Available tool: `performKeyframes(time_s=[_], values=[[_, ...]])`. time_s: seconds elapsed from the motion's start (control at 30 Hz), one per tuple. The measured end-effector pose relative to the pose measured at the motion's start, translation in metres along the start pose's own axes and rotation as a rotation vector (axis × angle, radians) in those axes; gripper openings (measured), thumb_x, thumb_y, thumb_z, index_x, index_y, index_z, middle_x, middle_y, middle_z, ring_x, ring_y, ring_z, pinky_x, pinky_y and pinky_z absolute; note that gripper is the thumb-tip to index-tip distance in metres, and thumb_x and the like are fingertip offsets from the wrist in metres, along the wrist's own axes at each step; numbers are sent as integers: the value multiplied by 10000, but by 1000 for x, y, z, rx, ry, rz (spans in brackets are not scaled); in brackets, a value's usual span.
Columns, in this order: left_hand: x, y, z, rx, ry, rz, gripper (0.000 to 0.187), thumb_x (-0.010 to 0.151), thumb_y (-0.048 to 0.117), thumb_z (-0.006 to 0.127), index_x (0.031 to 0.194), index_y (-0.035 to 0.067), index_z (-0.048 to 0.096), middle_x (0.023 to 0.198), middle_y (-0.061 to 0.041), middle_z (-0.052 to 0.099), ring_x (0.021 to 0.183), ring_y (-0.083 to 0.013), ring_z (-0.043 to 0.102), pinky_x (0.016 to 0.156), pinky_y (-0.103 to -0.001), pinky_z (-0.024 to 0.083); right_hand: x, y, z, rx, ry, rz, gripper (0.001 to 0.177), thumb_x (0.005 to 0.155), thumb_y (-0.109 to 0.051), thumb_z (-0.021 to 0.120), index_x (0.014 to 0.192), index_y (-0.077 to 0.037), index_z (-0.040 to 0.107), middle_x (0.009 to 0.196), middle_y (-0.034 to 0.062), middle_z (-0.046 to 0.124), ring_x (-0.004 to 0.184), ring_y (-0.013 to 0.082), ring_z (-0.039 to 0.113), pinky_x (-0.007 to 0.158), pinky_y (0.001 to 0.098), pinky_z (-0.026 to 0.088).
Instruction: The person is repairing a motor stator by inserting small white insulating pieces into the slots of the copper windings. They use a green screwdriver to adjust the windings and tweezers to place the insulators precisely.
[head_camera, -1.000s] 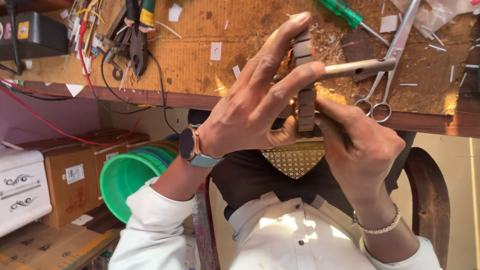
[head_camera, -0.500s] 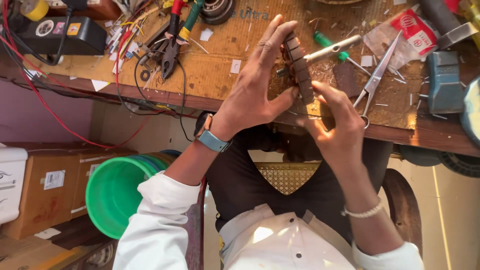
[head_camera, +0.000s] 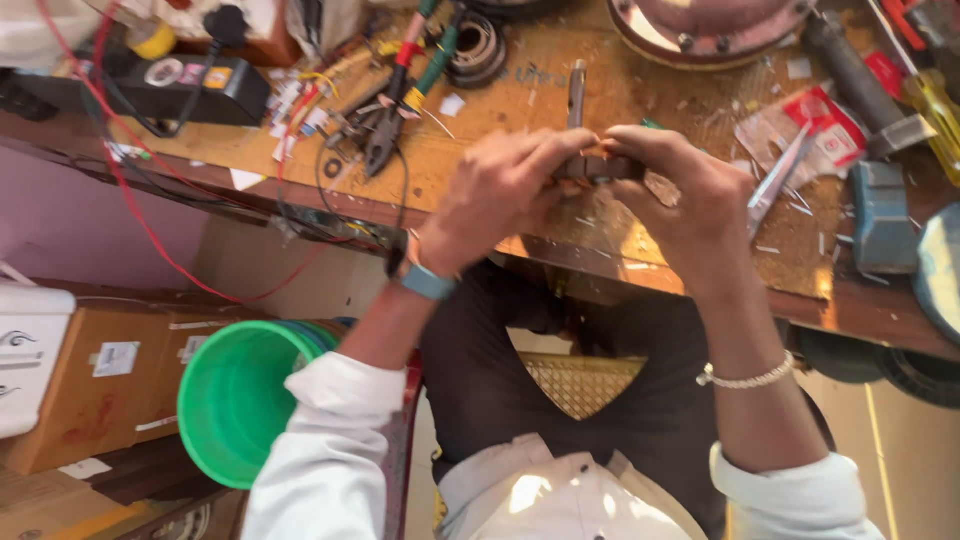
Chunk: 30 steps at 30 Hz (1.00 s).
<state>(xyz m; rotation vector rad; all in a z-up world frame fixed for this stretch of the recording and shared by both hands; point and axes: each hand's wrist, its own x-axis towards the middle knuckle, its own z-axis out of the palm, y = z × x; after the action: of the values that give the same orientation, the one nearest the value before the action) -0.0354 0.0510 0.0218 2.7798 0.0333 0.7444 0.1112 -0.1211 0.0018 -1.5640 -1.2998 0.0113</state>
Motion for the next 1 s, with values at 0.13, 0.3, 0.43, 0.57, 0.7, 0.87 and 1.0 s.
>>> performKeyframes(time_s=[0.13,0.3,0.43,0.57,0.7,0.87,1.0], values=[[-10,28,18,-130,245,-166,508,876,76,768,1339,210,608,1150,-20,745,952,-230,727,846,-366,568,-5,-2,6,69,106,-125,414,939,-100,840,1278,-34,612,1379,149,672,1288,309,660,1109,388,569],[-11,46,27,-368,298,-373,450,898,71,773,1306,192,627,1166,-35,739,1018,-228,760,862,-319,611,-25,8,14,-73,174,-191,354,980,-30,794,1282,-43,612,1480,191,598,1425,371,567,1199,444,523],[-8,53,28,-456,305,-446,441,905,59,766,1305,177,621,1179,-50,735,1042,-242,760,865,-325,611,-30,13,20,-132,155,-178,304,922,62,751,1206,-25,682,1469,229,573,1437,402,539,1199,490,506],[-11,56,30,-489,280,-523,430,907,75,765,1301,185,632,1164,-34,747,1042,-235,767,873,-319,619,-32,15,21,-135,184,-171,265,943,168,649,1113,-22,723,1435,175,634,1363,349,598,1134,433,522],[-6,56,24,-439,202,-482,489,886,82,773,1341,171,616,1139,-42,734,1026,-260,745,896,-357,589,-26,18,23,48,228,-110,256,893,176,539,994,-24,662,1336,172,681,1264,311,617,1072,379,546],[0,53,21,-456,185,-377,520,878,61,753,1365,149,595,1260,-85,704,1102,-283,722,935,-368,591,-25,23,25,307,246,47,227,890,167,514,919,-36,612,1348,182,679,1268,241,601,1068,327,512],[0,50,21,-438,134,-383,444,894,78,766,1308,159,629,1208,-63,734,1046,-258,739,893,-363,588,-26,23,28,366,254,88,225,899,166,527,883,-44,605,1386,188,667,1306,219,565,1099,328,453]])
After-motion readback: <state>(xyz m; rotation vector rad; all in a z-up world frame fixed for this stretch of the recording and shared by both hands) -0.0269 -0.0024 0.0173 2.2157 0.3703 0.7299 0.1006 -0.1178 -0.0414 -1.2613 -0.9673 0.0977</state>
